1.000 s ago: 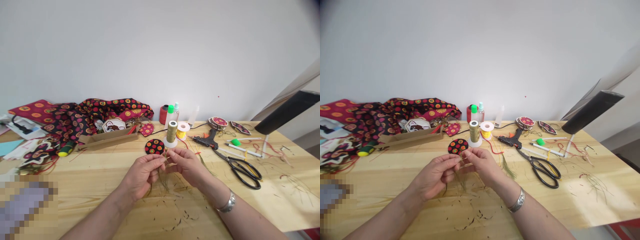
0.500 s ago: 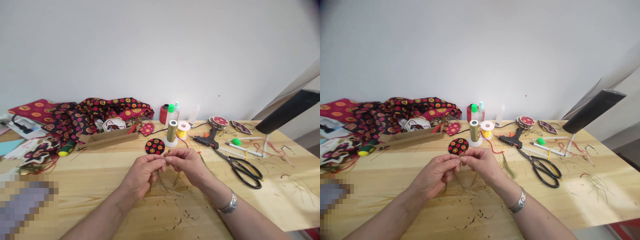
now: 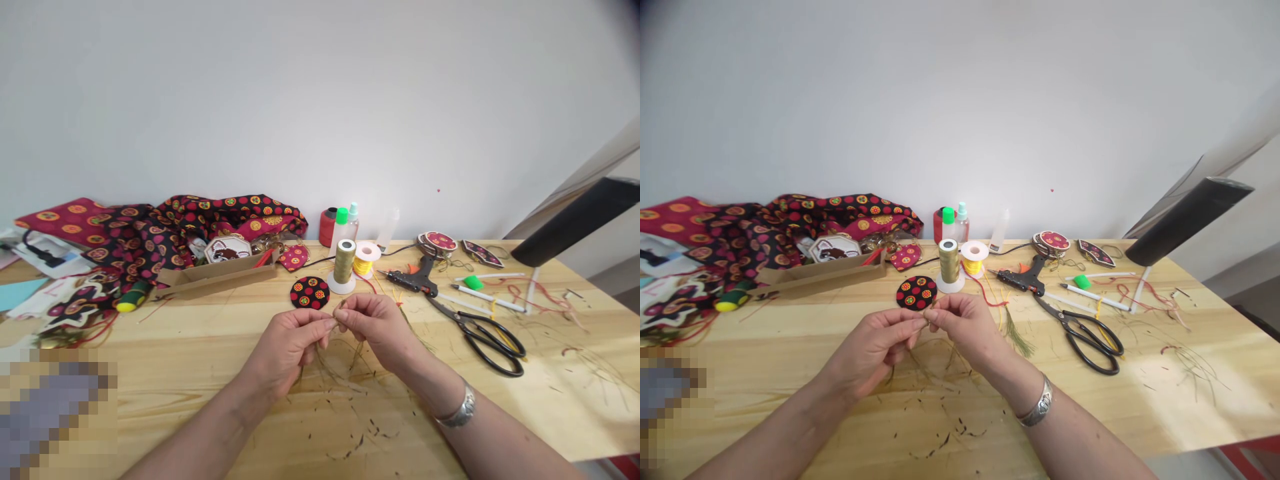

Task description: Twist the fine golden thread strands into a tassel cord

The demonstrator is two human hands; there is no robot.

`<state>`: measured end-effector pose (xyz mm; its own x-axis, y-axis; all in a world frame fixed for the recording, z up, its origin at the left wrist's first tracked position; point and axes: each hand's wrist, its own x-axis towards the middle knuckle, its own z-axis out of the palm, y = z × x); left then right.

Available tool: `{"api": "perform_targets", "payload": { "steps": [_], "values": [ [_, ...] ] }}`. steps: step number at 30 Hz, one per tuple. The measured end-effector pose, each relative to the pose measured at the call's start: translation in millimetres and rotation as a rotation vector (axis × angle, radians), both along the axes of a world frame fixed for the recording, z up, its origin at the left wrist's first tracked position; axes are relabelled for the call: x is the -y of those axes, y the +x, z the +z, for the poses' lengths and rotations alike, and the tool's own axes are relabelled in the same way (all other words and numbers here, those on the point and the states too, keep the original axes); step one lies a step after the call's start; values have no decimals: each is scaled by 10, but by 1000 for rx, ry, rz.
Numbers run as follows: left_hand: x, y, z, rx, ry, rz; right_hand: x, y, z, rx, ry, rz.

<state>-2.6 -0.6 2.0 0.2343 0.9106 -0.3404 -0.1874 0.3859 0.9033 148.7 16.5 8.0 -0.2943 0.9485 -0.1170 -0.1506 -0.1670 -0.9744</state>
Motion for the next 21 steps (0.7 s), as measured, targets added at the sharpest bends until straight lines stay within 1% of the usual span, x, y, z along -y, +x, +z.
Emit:
{"api": "perform_targets", "payload": {
  "steps": [5, 11, 15, 21],
  "values": [
    [-9, 3, -2, 15, 19, -12, 3, 7, 17, 9, 9, 11],
    [-21, 5, -2, 27, -7, 24, -5, 33, 5, 61, -4, 74],
    [-18, -8, -12, 22, 1, 45, -15, 13, -18, 54, -35, 28],
    [-15, 7, -12, -6, 1, 49, -11, -17, -27, -13, -19, -42]
  ]
}}
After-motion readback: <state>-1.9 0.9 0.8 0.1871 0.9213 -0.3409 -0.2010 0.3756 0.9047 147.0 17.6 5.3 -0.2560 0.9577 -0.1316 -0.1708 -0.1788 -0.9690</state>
